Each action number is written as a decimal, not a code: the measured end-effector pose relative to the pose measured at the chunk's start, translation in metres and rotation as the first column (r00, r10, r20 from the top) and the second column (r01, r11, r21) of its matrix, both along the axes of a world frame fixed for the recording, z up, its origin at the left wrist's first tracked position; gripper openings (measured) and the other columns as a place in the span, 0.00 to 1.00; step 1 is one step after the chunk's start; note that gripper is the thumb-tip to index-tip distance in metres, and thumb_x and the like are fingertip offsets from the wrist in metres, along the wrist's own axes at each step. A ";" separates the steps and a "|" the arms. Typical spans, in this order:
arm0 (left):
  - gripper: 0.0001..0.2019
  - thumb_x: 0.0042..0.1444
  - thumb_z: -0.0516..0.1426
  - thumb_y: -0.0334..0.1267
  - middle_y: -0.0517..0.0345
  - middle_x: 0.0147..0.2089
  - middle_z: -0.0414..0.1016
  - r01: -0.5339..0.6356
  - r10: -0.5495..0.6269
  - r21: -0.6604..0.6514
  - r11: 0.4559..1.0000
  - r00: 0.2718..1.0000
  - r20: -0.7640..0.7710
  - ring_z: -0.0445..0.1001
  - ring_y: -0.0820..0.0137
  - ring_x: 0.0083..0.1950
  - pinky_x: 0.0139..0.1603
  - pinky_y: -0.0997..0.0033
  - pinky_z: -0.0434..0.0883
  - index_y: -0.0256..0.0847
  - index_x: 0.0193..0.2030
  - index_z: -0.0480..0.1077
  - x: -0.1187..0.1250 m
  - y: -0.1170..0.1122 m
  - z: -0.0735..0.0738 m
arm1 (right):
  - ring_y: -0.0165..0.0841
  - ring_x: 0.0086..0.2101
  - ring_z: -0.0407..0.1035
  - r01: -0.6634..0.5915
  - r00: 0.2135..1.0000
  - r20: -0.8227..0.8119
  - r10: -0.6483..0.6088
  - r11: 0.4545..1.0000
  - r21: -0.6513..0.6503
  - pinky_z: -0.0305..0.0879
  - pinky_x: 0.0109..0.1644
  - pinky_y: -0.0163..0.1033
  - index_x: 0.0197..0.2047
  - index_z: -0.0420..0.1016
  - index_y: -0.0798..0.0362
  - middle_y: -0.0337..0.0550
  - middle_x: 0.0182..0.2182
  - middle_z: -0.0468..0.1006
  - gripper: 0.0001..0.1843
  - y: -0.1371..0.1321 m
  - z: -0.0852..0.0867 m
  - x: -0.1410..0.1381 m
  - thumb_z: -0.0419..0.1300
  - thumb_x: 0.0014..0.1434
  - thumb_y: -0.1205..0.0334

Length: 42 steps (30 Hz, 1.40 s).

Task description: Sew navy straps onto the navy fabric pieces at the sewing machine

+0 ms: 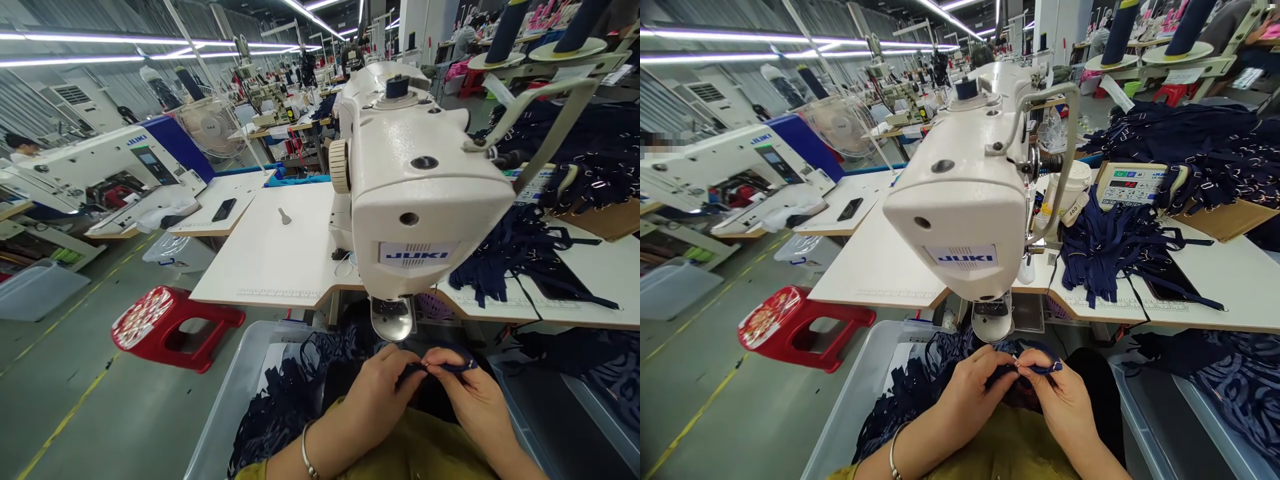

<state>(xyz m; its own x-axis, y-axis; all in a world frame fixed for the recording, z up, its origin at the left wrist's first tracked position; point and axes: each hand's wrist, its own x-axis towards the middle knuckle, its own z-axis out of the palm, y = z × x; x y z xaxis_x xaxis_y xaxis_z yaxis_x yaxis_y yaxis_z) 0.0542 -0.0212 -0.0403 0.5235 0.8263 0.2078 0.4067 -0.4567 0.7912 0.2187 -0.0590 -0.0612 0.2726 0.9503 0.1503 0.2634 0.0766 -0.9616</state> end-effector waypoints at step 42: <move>0.12 0.69 0.45 0.39 0.58 0.30 0.71 -0.020 0.087 0.432 0.902 0.987 -0.135 0.71 0.71 0.28 0.25 0.74 0.67 0.41 0.42 0.68 -0.007 -0.002 0.009 | 0.32 0.33 0.75 -0.186 0.982 0.028 0.188 0.925 0.332 0.74 0.36 0.31 0.34 0.74 0.47 0.38 0.32 0.78 0.10 0.002 0.005 -0.002 0.61 0.56 0.73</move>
<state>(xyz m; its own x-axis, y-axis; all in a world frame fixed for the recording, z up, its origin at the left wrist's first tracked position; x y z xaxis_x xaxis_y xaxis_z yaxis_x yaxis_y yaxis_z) 0.0475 -0.0231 -0.0316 0.5334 0.7021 0.4716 0.5366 -0.7119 0.4530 0.2164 -0.0569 -0.0566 0.0962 0.8804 0.4644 0.2095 0.4382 -0.8741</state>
